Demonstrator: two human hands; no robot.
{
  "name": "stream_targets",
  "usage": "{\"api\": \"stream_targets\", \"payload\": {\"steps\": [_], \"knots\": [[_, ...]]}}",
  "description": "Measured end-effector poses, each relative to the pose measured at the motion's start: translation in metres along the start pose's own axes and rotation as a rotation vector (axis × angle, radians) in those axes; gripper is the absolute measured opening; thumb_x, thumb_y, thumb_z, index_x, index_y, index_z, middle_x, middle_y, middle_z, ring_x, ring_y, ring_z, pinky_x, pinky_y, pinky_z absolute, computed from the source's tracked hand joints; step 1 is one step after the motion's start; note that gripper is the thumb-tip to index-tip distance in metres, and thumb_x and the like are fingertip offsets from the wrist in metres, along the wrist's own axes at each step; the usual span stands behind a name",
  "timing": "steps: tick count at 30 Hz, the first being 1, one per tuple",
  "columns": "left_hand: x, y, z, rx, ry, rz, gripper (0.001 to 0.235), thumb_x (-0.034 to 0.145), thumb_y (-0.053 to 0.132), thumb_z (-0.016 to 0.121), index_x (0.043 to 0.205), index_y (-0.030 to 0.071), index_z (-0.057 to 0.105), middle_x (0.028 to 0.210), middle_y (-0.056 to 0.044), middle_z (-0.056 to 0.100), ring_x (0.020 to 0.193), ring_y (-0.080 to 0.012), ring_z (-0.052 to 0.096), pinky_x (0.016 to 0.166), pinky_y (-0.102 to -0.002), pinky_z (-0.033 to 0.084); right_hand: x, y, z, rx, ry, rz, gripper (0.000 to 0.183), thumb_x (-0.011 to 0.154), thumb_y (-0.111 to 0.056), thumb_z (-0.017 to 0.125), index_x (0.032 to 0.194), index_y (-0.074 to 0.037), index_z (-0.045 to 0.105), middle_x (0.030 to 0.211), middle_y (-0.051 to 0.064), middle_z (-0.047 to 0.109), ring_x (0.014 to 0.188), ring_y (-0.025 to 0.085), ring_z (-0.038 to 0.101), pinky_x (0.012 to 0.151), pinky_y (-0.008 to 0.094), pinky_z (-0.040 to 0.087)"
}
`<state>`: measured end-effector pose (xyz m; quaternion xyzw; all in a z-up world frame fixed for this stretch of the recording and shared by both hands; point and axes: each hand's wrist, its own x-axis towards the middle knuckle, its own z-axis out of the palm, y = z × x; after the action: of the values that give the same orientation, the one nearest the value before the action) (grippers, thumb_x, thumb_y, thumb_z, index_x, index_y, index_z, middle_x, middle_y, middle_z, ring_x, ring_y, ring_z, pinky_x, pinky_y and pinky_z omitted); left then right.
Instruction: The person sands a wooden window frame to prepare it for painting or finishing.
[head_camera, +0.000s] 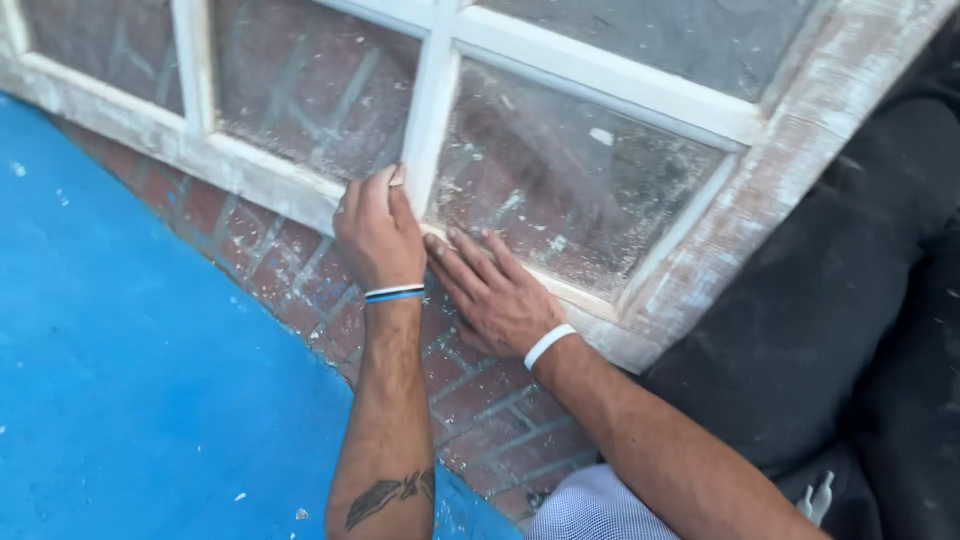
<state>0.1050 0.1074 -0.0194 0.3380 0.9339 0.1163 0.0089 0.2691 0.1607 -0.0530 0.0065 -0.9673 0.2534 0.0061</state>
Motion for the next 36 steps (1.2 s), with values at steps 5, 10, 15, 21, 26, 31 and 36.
{"api": "stream_targets", "payload": {"steps": [5, 10, 15, 21, 26, 31, 36], "knots": [[0.034, 0.024, 0.025, 0.015, 0.118, -0.012, 0.029, 0.081, -0.008, 0.070, 0.102, 0.010, 0.065, 0.094, -0.005, 0.065, 0.078, -0.0223, 0.067, 0.074, -0.039, 0.057, -0.010, -0.008, 0.004, 0.012, 0.000, -0.028, 0.085, 0.082, -0.053, 0.059, 0.150, -0.005, 0.046, 0.162, 0.017, 0.035, 0.153, 0.032, 0.025, 0.128, 0.051, 0.015], [0.043, 0.029, 0.020, 0.012, 0.075, 0.022, 0.015, 0.089, 0.001, 0.066, 0.103, 0.006, 0.065, 0.094, -0.008, 0.063, 0.079, -0.0228, 0.066, 0.072, -0.040, 0.057, -0.009, -0.008, -0.002, -0.010, 0.018, -0.021, 0.074, 0.086, -0.047, 0.057, 0.147, -0.006, 0.051, 0.158, 0.015, 0.041, 0.152, 0.032, 0.029, 0.126, 0.050, 0.019], [-0.019, -0.008, 0.008, 0.119, -0.109, -0.103, 0.018, 0.094, 0.005, 0.065, 0.112, 0.005, 0.068, 0.096, -0.017, 0.059, 0.094, -0.0471, 0.062, 0.076, -0.056, 0.051, -0.006, -0.004, 0.001, -0.051, 0.000, -0.062, 0.079, 0.091, -0.046, 0.051, 0.155, -0.003, 0.037, 0.165, 0.021, 0.027, 0.155, 0.038, 0.020, 0.124, 0.057, 0.018], [0.050, 0.023, 0.042, 0.130, 0.031, -0.087, 0.017, 0.096, 0.008, 0.062, 0.111, 0.008, 0.069, 0.102, -0.011, 0.065, 0.096, -0.0392, 0.066, 0.083, -0.048, 0.056, -0.008, -0.007, 0.014, -0.081, -0.009, -0.076, 0.069, 0.089, -0.043, 0.049, 0.147, -0.004, 0.049, 0.161, 0.019, 0.034, 0.153, 0.037, 0.025, 0.126, 0.056, 0.018], [0.007, 0.018, 0.014, 0.156, 0.001, -0.052, 0.018, 0.099, 0.015, 0.061, 0.114, 0.011, 0.069, 0.099, -0.011, 0.061, 0.098, -0.0378, 0.063, 0.081, -0.049, 0.055, -0.007, -0.004, 0.002, 0.008, 0.058, -0.052, 0.066, 0.087, -0.038, 0.054, 0.143, -0.005, 0.052, 0.159, 0.021, 0.036, 0.152, 0.038, 0.027, 0.126, 0.055, 0.021], [0.002, 0.003, 0.019, 0.106, -0.046, -0.137, 0.019, 0.097, 0.007, 0.061, 0.112, 0.009, 0.071, 0.098, -0.010, 0.063, 0.095, -0.0351, 0.065, 0.080, -0.046, 0.055, -0.006, -0.005, -0.001, -0.032, 0.010, -0.030, 0.079, 0.085, -0.043, 0.056, 0.152, -0.005, 0.041, 0.164, 0.019, 0.029, 0.154, 0.035, 0.023, 0.127, 0.054, 0.018], [0.054, 0.033, 0.023, 0.026, 0.161, 0.034, 0.015, 0.082, -0.001, 0.068, 0.094, 0.008, 0.065, 0.086, -0.010, 0.063, 0.073, -0.0314, 0.063, 0.070, -0.045, 0.052, -0.008, -0.008, 0.010, -0.072, -0.028, -0.059, 0.060, 0.094, -0.038, 0.050, 0.148, -0.013, 0.049, 0.159, 0.015, 0.041, 0.152, 0.033, 0.026, 0.128, 0.052, 0.015]]}}
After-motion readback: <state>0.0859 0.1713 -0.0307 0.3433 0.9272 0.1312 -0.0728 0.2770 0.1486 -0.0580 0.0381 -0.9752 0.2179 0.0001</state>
